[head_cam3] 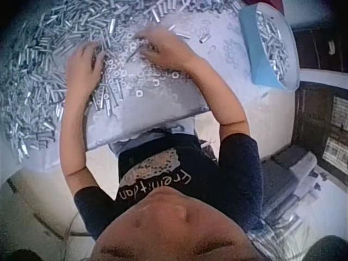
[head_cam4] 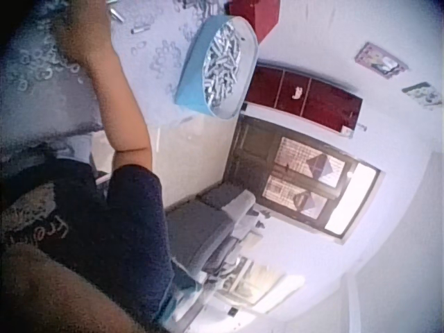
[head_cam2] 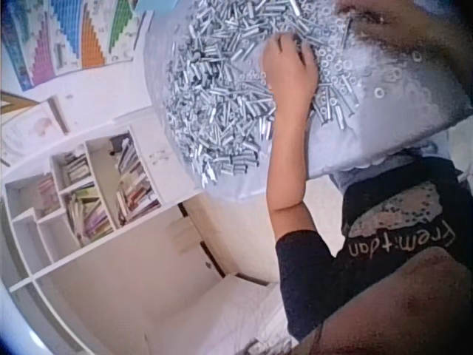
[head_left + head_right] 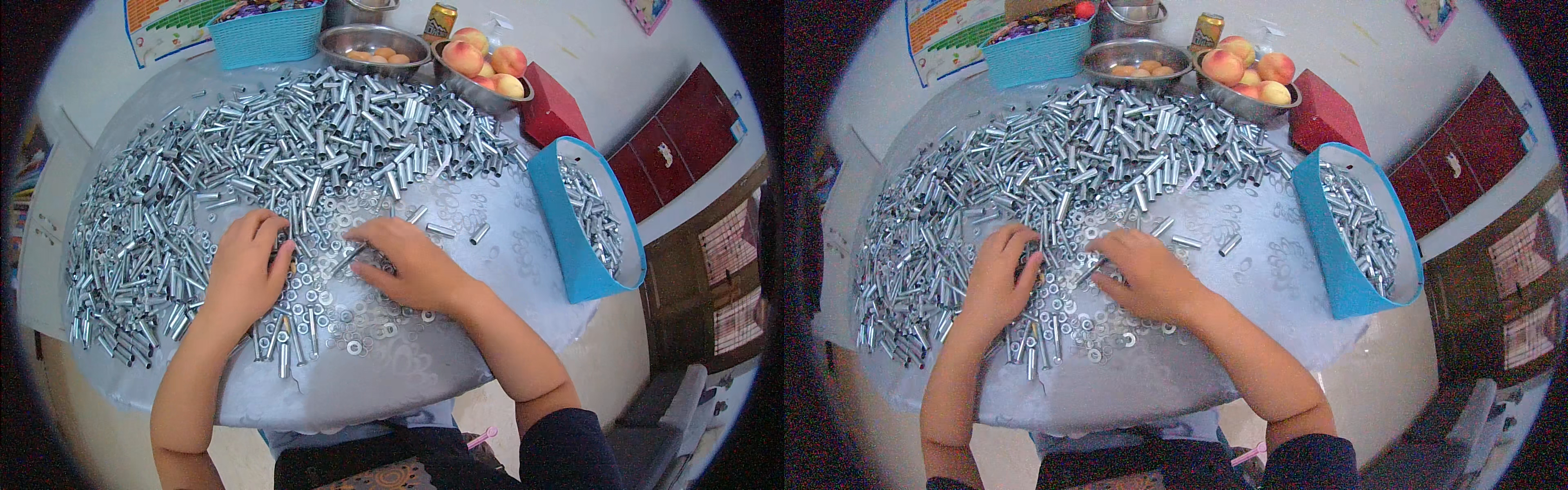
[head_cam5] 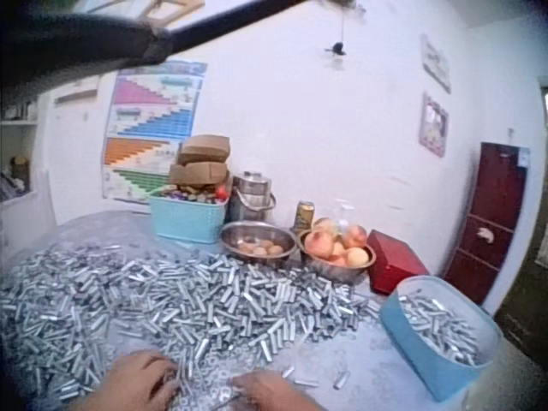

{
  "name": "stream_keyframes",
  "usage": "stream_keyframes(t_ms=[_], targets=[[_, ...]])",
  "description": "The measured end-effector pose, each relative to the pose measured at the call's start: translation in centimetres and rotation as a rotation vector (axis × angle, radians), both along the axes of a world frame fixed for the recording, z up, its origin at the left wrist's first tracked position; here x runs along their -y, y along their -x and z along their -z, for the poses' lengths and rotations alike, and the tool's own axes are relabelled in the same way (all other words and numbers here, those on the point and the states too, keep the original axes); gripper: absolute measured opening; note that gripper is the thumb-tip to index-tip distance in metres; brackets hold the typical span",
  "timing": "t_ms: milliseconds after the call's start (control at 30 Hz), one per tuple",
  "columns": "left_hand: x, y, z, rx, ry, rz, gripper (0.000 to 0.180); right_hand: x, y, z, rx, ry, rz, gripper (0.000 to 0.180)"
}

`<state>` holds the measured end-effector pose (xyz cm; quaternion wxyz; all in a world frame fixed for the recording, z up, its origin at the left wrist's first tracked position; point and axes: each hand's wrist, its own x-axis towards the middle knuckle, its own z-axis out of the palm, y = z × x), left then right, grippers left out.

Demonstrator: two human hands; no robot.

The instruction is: The person repeatedly picks up metal bolts and washers from a large pile on a table. They insert the washers onto the bolts by hand and place the assembled units into a blue container on the right. The task continues throughout the clip with consistent hand movements.

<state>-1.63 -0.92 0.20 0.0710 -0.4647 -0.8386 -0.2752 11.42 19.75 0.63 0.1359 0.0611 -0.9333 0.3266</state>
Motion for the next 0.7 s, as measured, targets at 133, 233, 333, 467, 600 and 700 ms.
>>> stream_keyframes(t_ms=[133,233,333,467,600,700], targets=[[-0.11,-0.03,0.13,-0.068,0.025,0.029,0.033,-0.05,0.23,0.75,-0.041,-0.155,-0.065,0.026],[-0.06,0.02,-0.06,-0.057,0.014,0.044,0.033,-0.44,0.15,0.52,0.023,-0.106,-0.044,0.025],[-0.01,0.09,-0.05,-0.01,0.016,0.057,0.029,-0.55,0.18,0.74,-0.024,-0.123,-0.054,0.024],[0.22,0.09,-0.32,0.057,0.013,0.058,0.025,-0.39,0.11,0.32,-0.028,-0.114,-0.043,0.024],[0.21,0.21,-0.28,0.055,-0.045,0.065,0.023,-0.58,0.05,0.15,-0.06,-0.113,-0.03,0.025],[0.23,0.26,-0.16,0.046,-0.062,0.059,0.022,-0.49,0.0,-0.13,-0.036,-0.094,-0.022,0.026]])
